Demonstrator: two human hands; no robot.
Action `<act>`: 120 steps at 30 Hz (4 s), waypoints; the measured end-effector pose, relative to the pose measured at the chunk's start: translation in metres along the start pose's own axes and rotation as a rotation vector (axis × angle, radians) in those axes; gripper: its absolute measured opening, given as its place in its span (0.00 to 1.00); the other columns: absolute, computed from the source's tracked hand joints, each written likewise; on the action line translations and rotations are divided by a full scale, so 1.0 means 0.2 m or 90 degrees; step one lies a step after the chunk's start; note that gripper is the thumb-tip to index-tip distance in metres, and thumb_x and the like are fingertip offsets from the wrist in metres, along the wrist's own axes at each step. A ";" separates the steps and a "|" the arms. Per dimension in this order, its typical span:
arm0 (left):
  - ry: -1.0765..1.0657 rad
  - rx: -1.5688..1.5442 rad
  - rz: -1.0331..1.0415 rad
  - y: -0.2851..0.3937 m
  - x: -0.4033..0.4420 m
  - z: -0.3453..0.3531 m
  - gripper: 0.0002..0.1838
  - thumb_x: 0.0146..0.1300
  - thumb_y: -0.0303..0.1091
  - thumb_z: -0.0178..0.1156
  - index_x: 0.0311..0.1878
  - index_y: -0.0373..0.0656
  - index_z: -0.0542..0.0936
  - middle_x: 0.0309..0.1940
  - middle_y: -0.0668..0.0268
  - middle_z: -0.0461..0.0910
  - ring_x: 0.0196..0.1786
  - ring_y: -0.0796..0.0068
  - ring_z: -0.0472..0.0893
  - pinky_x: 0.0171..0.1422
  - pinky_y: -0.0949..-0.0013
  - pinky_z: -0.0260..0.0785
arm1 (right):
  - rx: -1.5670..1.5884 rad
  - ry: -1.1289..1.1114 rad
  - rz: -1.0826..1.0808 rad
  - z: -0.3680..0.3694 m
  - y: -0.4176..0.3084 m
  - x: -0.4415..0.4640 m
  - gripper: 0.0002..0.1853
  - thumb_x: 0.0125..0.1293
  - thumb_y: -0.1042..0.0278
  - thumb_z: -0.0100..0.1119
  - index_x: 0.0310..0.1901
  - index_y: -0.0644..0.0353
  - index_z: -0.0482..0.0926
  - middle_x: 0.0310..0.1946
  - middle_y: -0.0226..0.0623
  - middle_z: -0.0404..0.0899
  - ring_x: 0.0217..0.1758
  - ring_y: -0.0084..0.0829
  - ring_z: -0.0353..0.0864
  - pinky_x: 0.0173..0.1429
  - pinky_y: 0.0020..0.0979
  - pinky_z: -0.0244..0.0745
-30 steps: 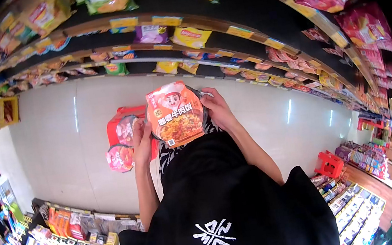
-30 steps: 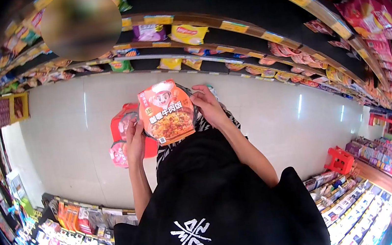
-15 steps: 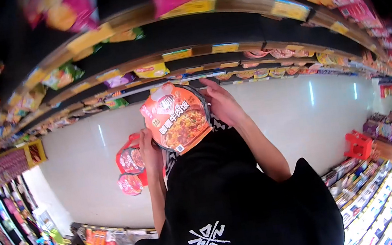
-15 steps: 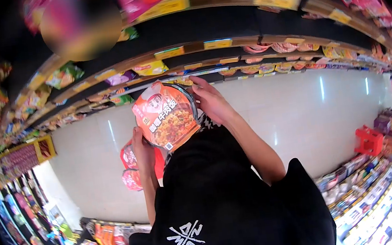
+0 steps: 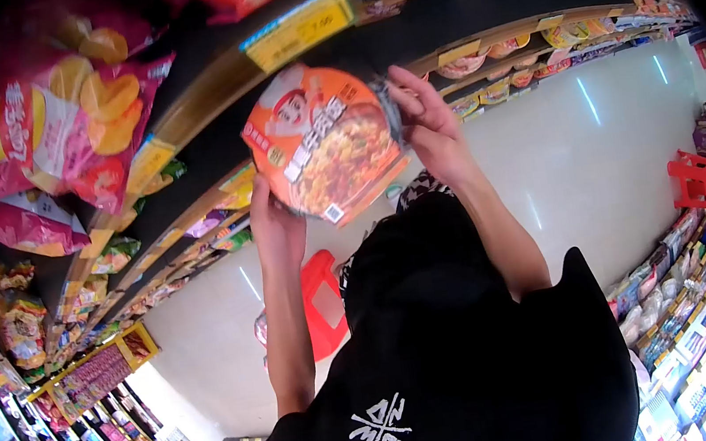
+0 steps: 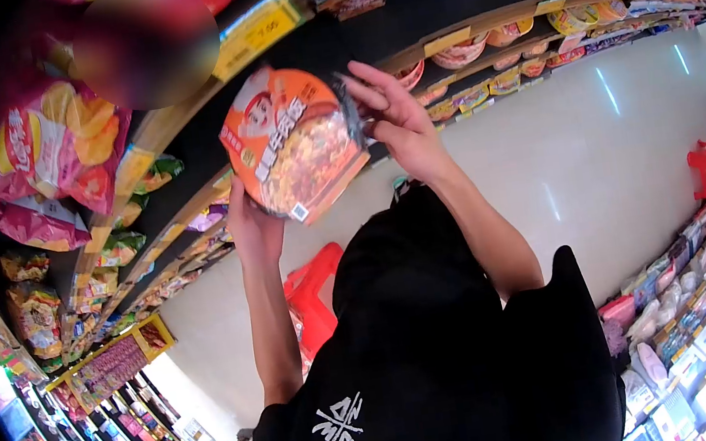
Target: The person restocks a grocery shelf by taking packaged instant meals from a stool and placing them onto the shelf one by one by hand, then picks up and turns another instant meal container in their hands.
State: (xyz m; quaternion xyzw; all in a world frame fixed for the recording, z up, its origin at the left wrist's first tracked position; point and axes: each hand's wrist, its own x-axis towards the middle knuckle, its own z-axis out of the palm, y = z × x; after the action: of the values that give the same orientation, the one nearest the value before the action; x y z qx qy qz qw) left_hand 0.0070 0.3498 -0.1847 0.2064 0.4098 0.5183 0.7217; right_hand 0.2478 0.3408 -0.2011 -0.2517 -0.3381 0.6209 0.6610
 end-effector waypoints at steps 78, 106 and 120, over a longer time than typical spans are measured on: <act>0.665 0.223 -0.009 -1.06 -1.24 -1.66 0.26 0.58 0.45 0.64 0.56 0.41 0.74 0.43 0.54 0.82 0.46 0.58 0.82 0.50 0.60 0.74 | -0.608 -1.153 0.560 1.14 1.78 -0.71 0.13 0.63 0.66 0.60 0.46 0.64 0.75 0.38 0.37 0.80 0.41 0.28 0.80 0.45 0.30 0.75; 0.807 -0.381 -0.018 -1.12 -1.23 -2.80 0.35 0.65 0.48 0.59 0.66 0.32 0.63 0.57 0.54 0.73 0.60 0.69 0.71 0.63 0.67 0.63 | -0.962 -0.956 0.509 1.10 3.27 -0.91 0.37 0.58 0.53 0.64 0.64 0.65 0.63 0.61 0.55 0.67 0.66 0.48 0.66 0.69 0.39 0.60; 0.840 -0.276 -0.031 -1.13 -1.16 -2.89 0.26 0.64 0.39 0.60 0.59 0.31 0.68 0.50 0.57 0.77 0.53 0.72 0.76 0.59 0.69 0.66 | -0.835 -0.756 0.813 1.17 3.29 -0.95 0.39 0.62 0.54 0.62 0.68 0.66 0.56 0.59 0.48 0.71 0.61 0.33 0.70 0.65 0.30 0.61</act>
State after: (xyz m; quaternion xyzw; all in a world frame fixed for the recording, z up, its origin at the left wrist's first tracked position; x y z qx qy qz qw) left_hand -0.3566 -0.0210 -0.5950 -0.3099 0.6549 0.5889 0.3581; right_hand -0.3585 0.1989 -0.5718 -0.3446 -0.6755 0.5709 -0.3145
